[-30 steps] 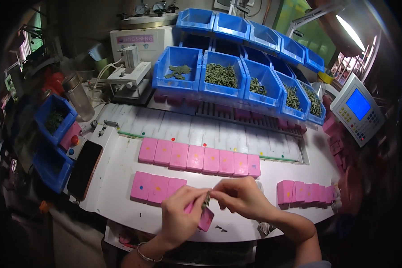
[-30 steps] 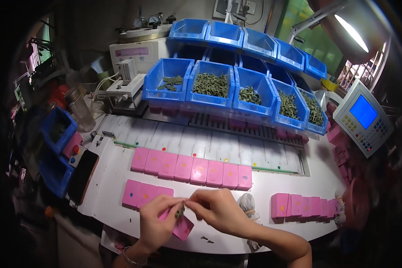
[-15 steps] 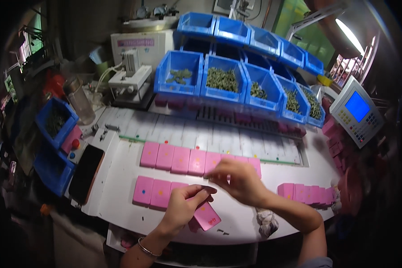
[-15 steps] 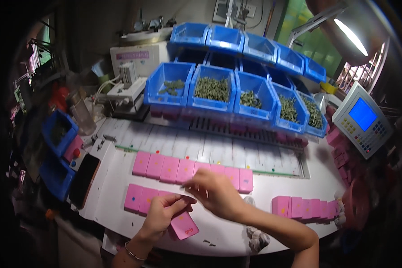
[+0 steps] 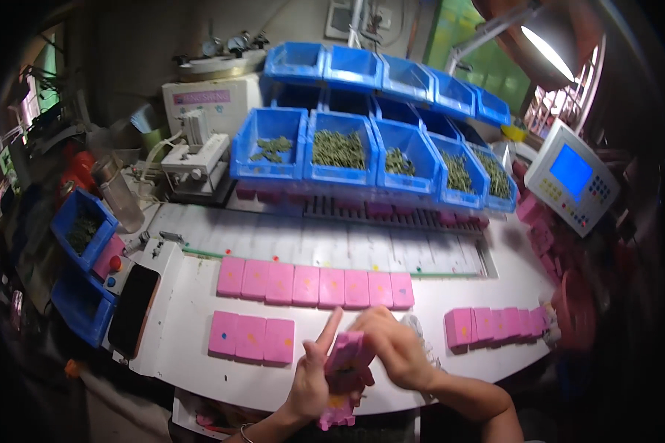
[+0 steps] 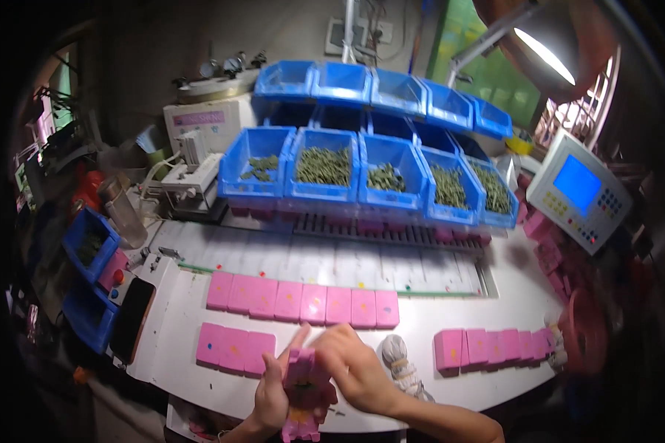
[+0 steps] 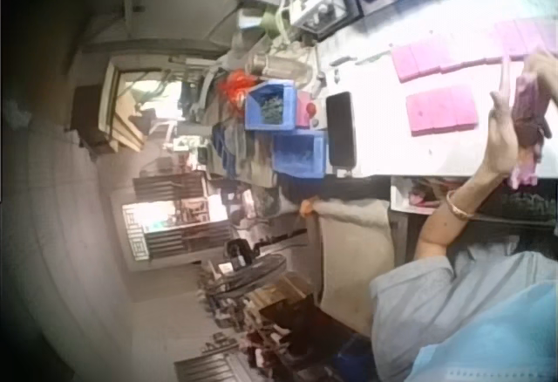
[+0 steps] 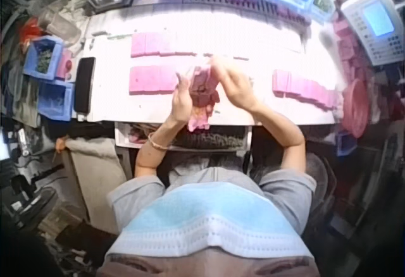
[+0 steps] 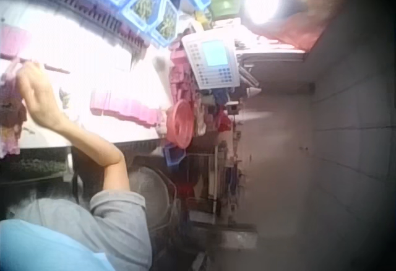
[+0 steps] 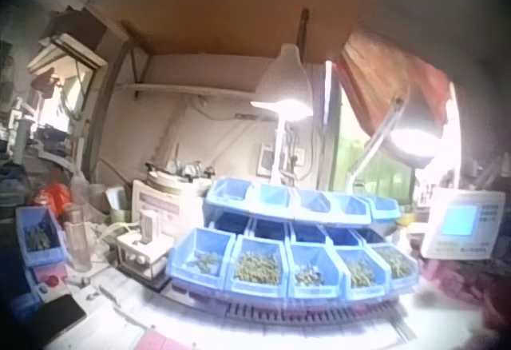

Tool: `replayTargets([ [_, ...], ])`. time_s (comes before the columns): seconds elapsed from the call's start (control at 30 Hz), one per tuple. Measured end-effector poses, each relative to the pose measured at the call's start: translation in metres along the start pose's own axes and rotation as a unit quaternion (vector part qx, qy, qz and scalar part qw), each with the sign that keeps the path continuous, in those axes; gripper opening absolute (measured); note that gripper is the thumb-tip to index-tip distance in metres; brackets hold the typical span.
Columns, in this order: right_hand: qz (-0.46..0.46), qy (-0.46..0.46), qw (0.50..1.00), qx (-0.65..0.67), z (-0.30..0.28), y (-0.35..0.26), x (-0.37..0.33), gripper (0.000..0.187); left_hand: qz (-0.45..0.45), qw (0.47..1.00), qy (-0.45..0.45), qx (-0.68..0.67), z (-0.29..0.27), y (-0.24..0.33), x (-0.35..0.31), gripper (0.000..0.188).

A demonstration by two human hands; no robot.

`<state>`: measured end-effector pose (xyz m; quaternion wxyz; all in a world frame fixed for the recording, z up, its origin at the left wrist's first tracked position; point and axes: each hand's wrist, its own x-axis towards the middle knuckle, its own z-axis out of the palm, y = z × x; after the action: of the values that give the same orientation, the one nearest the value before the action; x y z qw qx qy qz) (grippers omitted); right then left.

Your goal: The person repeatedly picks up pink rectangular blocks, inserts small green metal rings into circular indentations, and wipes the blocks with a white cloth. The person places the blocks back on the table in rows. The workspace includes blue bins filled with metal rings and a digital display on the right.

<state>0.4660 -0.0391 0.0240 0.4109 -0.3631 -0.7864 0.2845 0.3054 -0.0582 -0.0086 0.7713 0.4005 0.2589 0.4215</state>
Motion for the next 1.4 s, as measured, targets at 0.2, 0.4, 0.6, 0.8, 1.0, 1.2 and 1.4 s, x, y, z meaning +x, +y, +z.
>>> replayTargets([
  [0.2, 0.379, 0.022, 0.820, 0.429, 0.013, 0.009, -0.033, 0.042, -0.105, 0.981, -0.132, -0.098, 0.014, -0.013, -0.008, 0.072],
  [0.4, 0.273, 0.049, 0.909, -0.310, -0.015, 0.043, -0.094, 0.049, -0.051, 0.997, -0.009, -0.059, 0.013, -0.035, 0.001, 0.045],
  [0.6, 0.208, -0.037, 0.947, -0.242, -0.011, 0.004, -0.098, 0.062, -0.074, 0.991, 0.097, -0.063, 0.003, -0.057, 0.011, 0.042],
  [0.8, 0.031, -0.026, 0.931, -0.364, 0.017, 0.002, -0.095, 0.059, -0.088, 0.986, 0.144, -0.004, 0.005, -0.059, 0.018, 0.041],
  [1.0, 0.025, 0.005, 0.948, -0.318, 0.021, 0.008, -0.100, 0.059, 0.066, 0.955, 0.182, 0.225, -0.009, -0.084, 0.027, 0.046],
  [1.2, 0.050, 0.017, 0.948, -0.314, 0.014, 0.006, -0.100, 0.057, -0.058, 0.975, 0.175, 0.124, 0.005, -0.065, 0.022, 0.044],
  [1.4, 0.036, -0.040, 0.938, -0.343, 0.018, 0.005, -0.096, 0.062, 0.058, 0.971, 0.132, 0.189, -0.004, -0.075, 0.024, 0.043],
])
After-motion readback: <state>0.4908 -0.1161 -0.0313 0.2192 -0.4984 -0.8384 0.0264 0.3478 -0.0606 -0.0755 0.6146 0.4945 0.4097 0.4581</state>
